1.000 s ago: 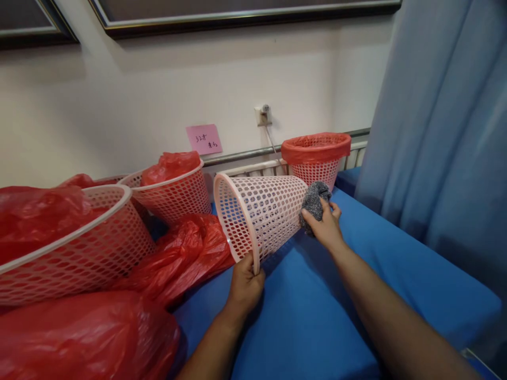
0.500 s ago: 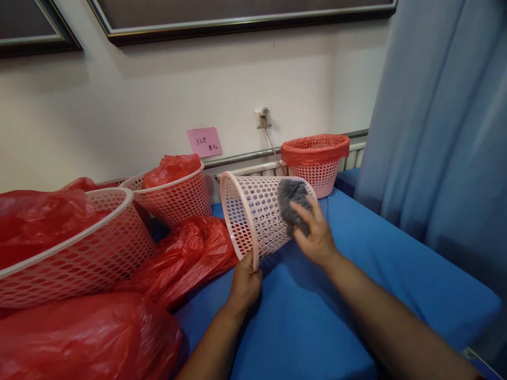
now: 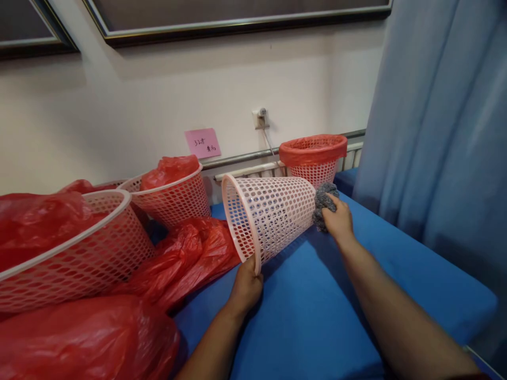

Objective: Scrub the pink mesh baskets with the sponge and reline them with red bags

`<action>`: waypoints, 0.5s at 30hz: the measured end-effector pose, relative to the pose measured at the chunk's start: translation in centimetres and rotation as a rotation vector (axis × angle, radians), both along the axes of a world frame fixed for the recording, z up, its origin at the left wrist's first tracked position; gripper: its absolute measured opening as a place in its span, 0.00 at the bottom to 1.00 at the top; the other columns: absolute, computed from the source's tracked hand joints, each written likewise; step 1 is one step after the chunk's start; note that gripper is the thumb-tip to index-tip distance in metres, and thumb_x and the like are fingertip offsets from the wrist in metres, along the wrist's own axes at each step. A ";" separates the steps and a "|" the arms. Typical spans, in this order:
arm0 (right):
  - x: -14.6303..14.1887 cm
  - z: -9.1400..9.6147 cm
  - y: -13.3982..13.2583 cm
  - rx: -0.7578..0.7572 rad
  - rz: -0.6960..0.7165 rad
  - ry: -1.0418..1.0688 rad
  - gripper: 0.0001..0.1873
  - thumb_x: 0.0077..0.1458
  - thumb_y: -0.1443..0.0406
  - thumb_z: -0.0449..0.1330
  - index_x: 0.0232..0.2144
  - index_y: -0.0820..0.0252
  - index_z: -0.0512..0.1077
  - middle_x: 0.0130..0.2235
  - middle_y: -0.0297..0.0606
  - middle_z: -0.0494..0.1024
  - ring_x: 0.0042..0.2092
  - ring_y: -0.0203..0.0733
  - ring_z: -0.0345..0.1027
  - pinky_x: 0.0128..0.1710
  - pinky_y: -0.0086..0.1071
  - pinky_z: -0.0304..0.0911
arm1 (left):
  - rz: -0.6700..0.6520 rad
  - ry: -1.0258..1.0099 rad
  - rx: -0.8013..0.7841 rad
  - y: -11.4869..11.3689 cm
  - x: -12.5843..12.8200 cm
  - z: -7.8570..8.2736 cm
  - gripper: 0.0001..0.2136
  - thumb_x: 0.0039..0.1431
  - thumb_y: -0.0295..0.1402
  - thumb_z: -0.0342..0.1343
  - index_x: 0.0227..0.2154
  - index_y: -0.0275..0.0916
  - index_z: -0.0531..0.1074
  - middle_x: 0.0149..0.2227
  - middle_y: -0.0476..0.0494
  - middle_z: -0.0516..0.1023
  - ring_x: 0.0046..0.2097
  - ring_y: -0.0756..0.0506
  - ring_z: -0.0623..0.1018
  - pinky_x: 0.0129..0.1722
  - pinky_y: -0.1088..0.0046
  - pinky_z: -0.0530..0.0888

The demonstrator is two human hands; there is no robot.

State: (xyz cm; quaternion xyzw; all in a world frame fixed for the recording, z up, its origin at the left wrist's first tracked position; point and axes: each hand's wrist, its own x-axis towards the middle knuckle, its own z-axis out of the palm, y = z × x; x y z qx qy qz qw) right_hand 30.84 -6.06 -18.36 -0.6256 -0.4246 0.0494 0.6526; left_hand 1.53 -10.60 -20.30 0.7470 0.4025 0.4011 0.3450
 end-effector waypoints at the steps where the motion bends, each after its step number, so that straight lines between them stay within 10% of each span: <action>1: -0.7 0.3 -0.6 0.031 0.032 -0.050 0.29 0.48 0.66 0.56 0.53 0.56 0.78 0.55 0.46 0.73 0.58 0.55 0.71 0.64 0.58 0.63 | -0.007 0.009 0.011 -0.1 0.1 0.2 0.30 0.42 0.19 0.48 0.50 0.36 0.80 0.48 0.41 0.85 0.56 0.38 0.80 0.62 0.55 0.71; 10: -9.8 3.5 -9.4 0.523 0.732 -0.751 0.33 0.51 0.71 0.59 0.61 0.52 0.71 0.69 0.47 0.60 0.65 0.53 0.65 0.58 0.46 0.71 | 0.048 -0.134 0.035 -2.8 0.3 3.2 0.11 0.60 0.40 0.62 0.37 0.38 0.80 0.34 0.43 0.84 0.37 0.42 0.81 0.40 0.67 0.80; 15: -6.4 2.7 -6.1 0.346 0.360 -0.445 0.28 0.52 0.70 0.58 0.56 0.50 0.75 0.64 0.43 0.67 0.64 0.53 0.66 0.64 0.50 0.66 | 0.063 -0.199 -0.013 -3.2 0.4 3.6 0.15 0.65 0.41 0.59 0.46 0.37 0.82 0.46 0.37 0.85 0.49 0.38 0.83 0.53 0.60 0.78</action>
